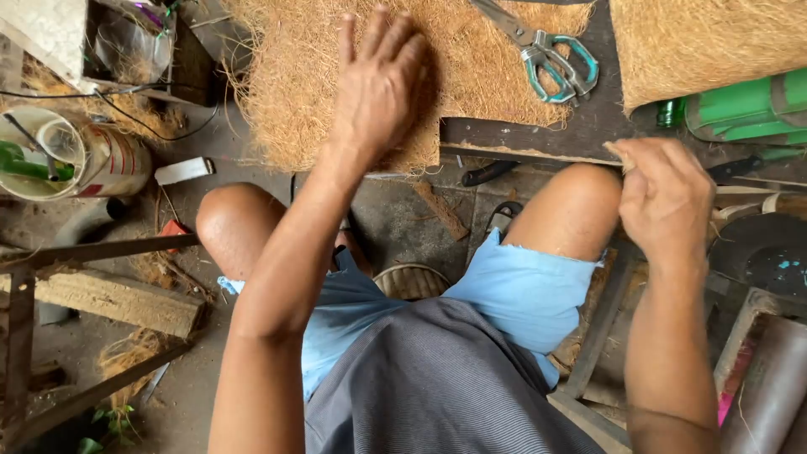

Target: The person folds a rectangular piece of coir matting in half, aligns the edges, and presses the seam flat. They then use a hammer to tap along the folded edge to compact it, and finally fold the piece again to form a smaller rectangle.

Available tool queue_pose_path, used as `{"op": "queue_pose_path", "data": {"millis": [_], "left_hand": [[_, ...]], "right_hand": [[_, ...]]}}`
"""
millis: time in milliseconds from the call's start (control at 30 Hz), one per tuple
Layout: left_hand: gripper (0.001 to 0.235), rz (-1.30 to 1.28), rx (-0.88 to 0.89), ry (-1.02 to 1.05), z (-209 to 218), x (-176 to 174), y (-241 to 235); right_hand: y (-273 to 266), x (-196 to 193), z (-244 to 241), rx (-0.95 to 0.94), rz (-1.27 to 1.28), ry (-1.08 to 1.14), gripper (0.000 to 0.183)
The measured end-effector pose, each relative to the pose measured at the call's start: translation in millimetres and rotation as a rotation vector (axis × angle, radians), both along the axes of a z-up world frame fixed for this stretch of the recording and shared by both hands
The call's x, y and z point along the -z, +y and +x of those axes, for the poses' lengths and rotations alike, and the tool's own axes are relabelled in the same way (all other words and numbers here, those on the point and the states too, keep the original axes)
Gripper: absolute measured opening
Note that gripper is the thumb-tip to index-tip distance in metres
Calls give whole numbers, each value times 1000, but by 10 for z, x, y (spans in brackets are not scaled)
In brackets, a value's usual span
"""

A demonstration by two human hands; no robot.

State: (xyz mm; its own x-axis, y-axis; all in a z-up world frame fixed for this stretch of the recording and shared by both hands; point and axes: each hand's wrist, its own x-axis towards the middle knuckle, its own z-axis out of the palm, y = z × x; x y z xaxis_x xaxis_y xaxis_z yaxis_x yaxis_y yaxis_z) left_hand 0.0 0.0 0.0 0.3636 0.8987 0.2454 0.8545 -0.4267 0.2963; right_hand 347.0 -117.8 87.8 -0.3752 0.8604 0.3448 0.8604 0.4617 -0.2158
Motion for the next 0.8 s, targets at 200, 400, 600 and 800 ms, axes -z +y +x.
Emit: {"op": "queue_pose_path", "data": {"millis": [200, 400, 600, 800], "left_hand": [[72, -144, 212, 171, 614, -150, -510], [64, -207, 191, 199, 328, -106, -584], [63, -214, 196, 184, 27, -116, -570], [85, -214, 229, 319, 269, -167, -579]], "right_hand": [[446, 496, 64, -12, 138, -239, 44], [919, 1210, 227, -118, 483, -130, 25], [603, 187, -539, 150, -190, -217, 48], [803, 193, -1100, 231, -553, -268, 72]]}}
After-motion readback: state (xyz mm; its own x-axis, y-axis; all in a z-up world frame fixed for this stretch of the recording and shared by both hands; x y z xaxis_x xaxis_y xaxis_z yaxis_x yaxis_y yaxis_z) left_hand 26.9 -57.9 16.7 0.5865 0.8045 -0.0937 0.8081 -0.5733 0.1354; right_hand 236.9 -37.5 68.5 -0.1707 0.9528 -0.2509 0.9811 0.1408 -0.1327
